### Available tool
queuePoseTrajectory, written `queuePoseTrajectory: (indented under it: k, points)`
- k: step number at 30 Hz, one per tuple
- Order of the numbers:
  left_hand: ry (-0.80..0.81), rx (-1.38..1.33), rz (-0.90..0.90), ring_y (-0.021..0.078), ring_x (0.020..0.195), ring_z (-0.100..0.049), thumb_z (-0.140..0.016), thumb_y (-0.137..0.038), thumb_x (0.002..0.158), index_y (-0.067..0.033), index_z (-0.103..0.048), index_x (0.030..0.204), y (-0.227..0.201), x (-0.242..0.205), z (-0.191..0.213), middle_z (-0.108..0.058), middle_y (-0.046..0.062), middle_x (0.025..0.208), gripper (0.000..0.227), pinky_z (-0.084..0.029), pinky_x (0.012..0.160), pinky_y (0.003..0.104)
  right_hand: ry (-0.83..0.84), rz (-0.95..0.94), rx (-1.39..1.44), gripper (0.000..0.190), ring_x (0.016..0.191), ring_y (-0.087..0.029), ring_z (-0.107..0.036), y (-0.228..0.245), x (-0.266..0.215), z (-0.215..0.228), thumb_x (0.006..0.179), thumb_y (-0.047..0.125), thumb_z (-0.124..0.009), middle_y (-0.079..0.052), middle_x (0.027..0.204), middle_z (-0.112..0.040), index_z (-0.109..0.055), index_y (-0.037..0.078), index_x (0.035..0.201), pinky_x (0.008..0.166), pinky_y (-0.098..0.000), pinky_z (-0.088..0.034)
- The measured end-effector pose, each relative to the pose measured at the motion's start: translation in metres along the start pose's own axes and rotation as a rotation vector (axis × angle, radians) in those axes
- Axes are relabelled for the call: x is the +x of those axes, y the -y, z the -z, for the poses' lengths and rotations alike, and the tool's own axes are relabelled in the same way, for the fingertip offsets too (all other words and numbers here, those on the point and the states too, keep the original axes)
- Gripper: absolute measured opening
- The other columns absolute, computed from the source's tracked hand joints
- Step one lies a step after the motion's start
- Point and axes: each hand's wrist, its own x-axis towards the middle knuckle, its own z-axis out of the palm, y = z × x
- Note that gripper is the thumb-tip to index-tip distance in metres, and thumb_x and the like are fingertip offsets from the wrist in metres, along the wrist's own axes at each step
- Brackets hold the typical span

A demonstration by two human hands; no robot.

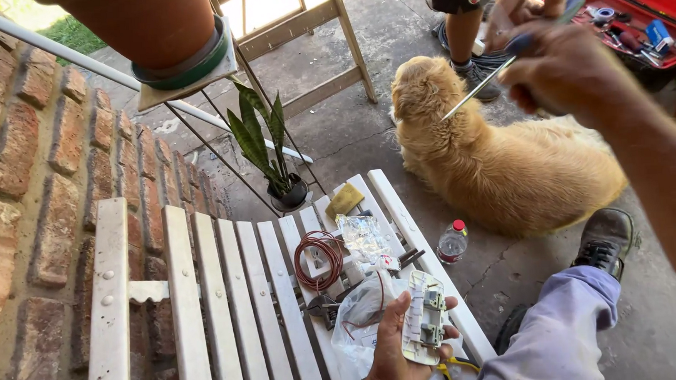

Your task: Unpacking an electrical outlet and using a screwdriver to adjust its screws.

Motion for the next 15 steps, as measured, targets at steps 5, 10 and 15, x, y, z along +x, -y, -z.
queuePoseTrajectory:
  k: [5,10,15]
  points:
    - [-0.031,-0.015,0.012,0.0280,0.071,-0.067,-0.057,-0.043,0.091,-0.0074,-0.062,0.126,-0.009,-0.002,-0.002,-0.071,0.018,0.116,0.050,-0.043,0.049,0.028,0.114,-0.109,-0.156,0.026,0.062,-0.028,-0.067,-0.006,0.003,-0.030,0.093,0.005,-0.066,-0.022,0.087,-0.070,-0.065,0.002,0.119,0.055,-0.0364,-0.055]
    - [0.048,-0.067,0.014,0.0288,0.073,-0.067,-0.055,-0.044,0.092,-0.0070,-0.061,0.125,-0.007,0.011,0.019,-0.070,0.020,0.118,0.049,-0.046,0.052,0.033,-0.113,-0.008,-0.197,0.021,0.050,-0.010,-0.059,-0.059,0.007,-0.049,0.085,0.021,-0.081,-0.004,0.062,-0.062,-0.061,0.013,0.084,0.039,-0.0278,-0.044]
    - [-0.056,-0.025,-0.016,0.0321,0.072,-0.066,-0.053,-0.043,0.089,0.0025,-0.061,0.124,-0.009,0.011,0.013,-0.069,0.025,0.122,0.058,-0.043,0.047,0.033,-0.228,0.069,-0.310,0.024,0.060,-0.011,-0.042,-0.126,-0.075,-0.024,0.071,0.027,-0.079,0.004,0.064,-0.051,-0.058,0.014,0.070,0.056,-0.0343,-0.034]
